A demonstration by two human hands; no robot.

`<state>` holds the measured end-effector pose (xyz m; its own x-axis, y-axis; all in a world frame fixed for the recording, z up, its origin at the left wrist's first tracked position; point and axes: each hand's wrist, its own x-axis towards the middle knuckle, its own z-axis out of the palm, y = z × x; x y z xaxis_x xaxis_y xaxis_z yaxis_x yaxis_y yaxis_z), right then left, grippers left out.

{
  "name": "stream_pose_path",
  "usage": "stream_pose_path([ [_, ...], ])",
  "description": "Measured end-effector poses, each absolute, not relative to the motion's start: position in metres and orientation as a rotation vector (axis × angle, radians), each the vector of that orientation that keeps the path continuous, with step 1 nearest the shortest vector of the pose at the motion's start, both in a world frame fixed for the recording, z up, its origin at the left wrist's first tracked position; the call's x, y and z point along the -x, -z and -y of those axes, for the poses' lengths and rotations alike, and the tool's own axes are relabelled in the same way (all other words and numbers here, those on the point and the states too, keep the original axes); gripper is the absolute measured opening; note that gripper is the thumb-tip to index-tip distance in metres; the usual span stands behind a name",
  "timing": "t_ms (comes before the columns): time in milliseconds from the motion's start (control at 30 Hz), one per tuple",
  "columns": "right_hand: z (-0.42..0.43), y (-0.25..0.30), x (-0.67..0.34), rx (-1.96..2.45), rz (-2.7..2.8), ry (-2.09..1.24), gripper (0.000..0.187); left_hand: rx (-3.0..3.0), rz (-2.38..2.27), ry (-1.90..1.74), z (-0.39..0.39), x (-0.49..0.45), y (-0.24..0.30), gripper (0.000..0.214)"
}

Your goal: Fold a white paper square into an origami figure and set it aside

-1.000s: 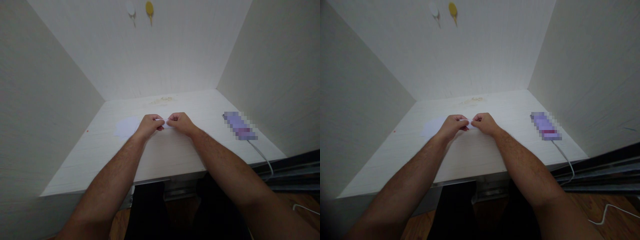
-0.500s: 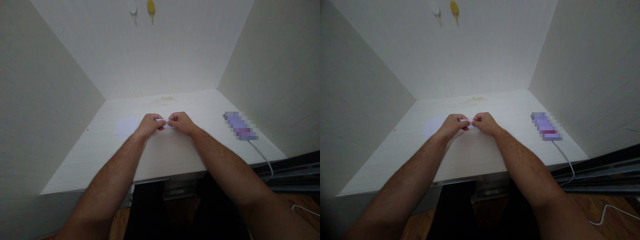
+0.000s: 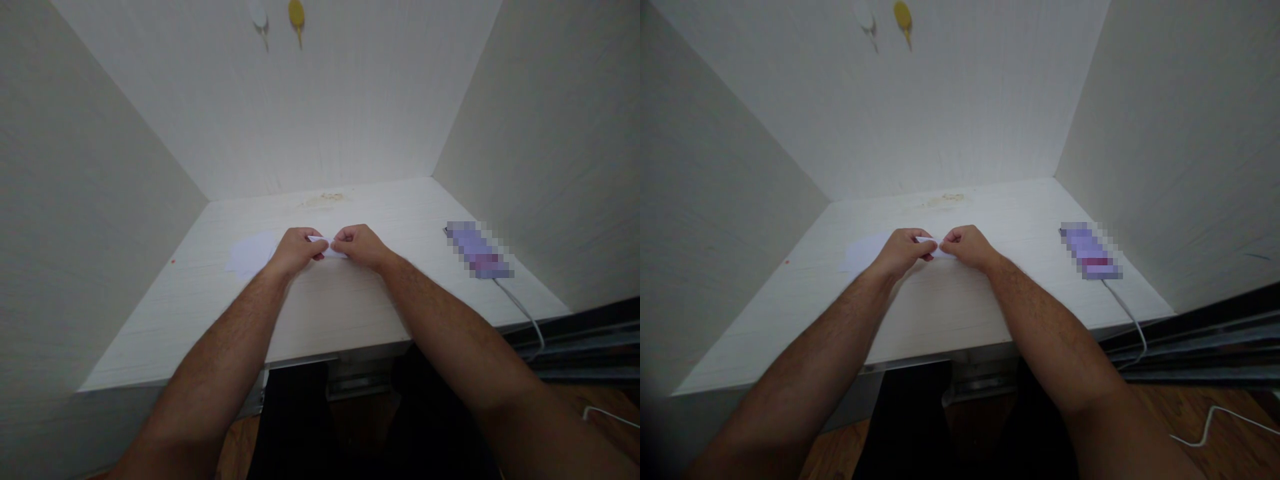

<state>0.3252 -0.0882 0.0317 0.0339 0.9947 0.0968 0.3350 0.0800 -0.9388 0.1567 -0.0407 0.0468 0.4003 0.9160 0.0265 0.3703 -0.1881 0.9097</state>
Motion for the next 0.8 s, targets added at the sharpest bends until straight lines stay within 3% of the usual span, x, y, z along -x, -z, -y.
stream_pose_path([
  [167,0.0879,-0.0317,-0.3266,1.329,1.412,-1.017,0.008,-1.777,-1.108,-0.76,0.0382,-0.1541,-0.0477,0.011],
  [400,0.0863,-0.0299,-0.3286,1.282,1.354,-1.134,0.017,-1.804,-1.096,-0.798,0.0353,-0.1504,-0.0511,0.011],
  [800,0.0901,-0.0337,-0.3256,1.342,1.451,-0.909,0.017,-1.779,-1.055,-0.726,0.0395,-0.1522,-0.0518,0.013],
])
